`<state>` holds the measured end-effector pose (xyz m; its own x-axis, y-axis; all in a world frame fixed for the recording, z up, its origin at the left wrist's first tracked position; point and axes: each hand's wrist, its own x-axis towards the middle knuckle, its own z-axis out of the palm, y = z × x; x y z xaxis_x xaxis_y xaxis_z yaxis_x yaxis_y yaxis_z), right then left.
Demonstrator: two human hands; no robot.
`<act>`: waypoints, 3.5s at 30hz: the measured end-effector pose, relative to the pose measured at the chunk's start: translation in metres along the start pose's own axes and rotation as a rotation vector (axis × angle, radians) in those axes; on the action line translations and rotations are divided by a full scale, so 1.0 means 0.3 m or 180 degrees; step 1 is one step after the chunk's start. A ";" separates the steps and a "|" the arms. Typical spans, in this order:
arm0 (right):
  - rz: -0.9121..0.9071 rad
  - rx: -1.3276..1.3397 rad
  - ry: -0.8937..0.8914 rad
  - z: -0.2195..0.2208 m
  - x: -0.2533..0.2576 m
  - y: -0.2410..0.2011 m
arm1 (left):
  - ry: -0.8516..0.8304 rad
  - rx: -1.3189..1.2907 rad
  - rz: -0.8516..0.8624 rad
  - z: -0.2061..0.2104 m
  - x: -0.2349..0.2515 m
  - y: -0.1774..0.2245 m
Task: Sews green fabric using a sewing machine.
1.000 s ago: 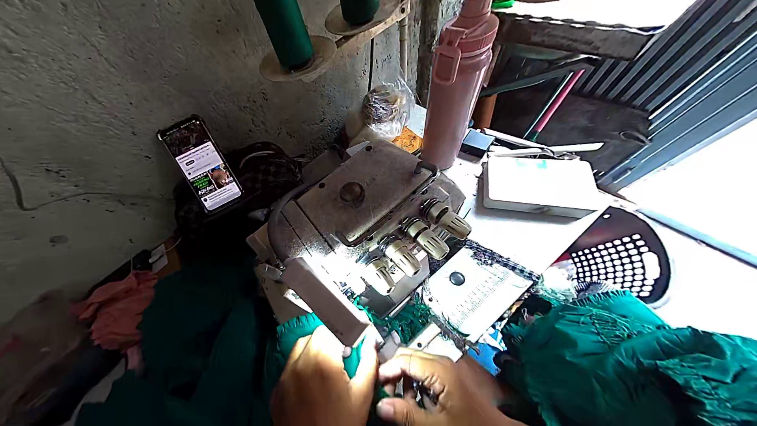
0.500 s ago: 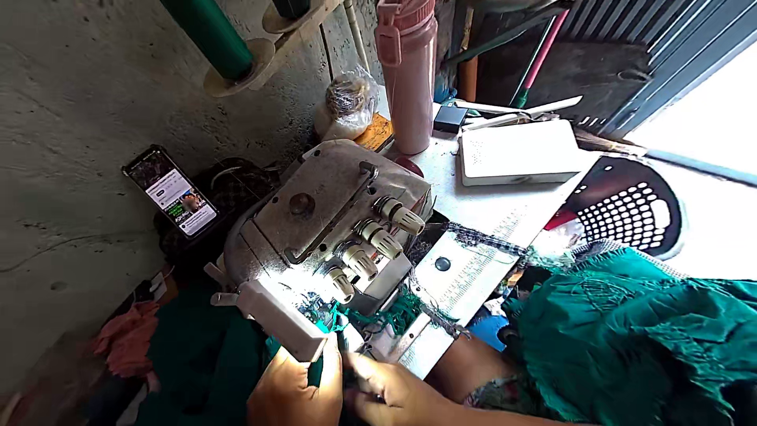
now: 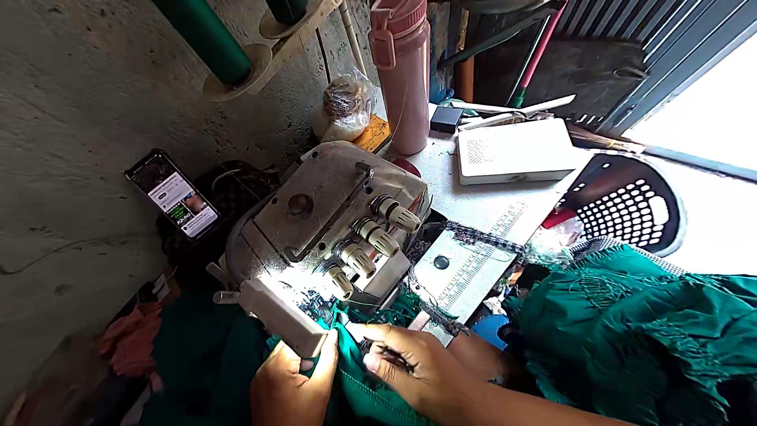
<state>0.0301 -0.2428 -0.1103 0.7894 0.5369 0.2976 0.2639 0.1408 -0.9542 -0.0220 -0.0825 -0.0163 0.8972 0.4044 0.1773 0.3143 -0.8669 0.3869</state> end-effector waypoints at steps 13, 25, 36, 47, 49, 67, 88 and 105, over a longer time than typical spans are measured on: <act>0.1638 0.2059 -0.0682 0.043 -0.130 -0.048 | -0.0622 0.0457 0.0720 -0.046 -0.026 0.055; 0.0439 -0.0058 -0.0570 -0.054 -0.001 0.043 | -0.0081 0.0419 0.0665 0.053 -0.157 0.053; 0.0634 0.0216 -0.0223 -0.012 0.008 0.028 | 0.0268 0.0186 0.0593 0.099 -0.133 -0.012; 0.0221 -0.0120 -0.0377 0.136 -0.052 -0.023 | 0.0570 -0.0234 0.0499 0.101 -0.031 -0.151; 0.0209 -0.0081 -0.0480 0.145 -0.043 -0.026 | 0.0645 -0.0269 0.0457 0.098 -0.018 -0.165; -0.1298 -0.3620 -0.0134 0.096 0.170 -0.129 | 0.0902 0.0019 0.0187 0.035 -0.182 -0.143; -0.1427 -0.3428 -0.0131 0.108 0.187 -0.131 | 0.0958 0.0594 0.0389 -0.108 -0.078 -0.297; 0.1930 0.0803 -0.0033 -0.040 0.087 -0.214 | 0.0396 -0.1071 0.0342 0.070 -0.130 -0.068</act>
<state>0.0404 -0.2480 -0.0410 0.7516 0.5903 -0.2944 -0.3652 0.0007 -0.9309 -0.0568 -0.0866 -0.0501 0.8686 0.3665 0.3336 0.0822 -0.7704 0.6323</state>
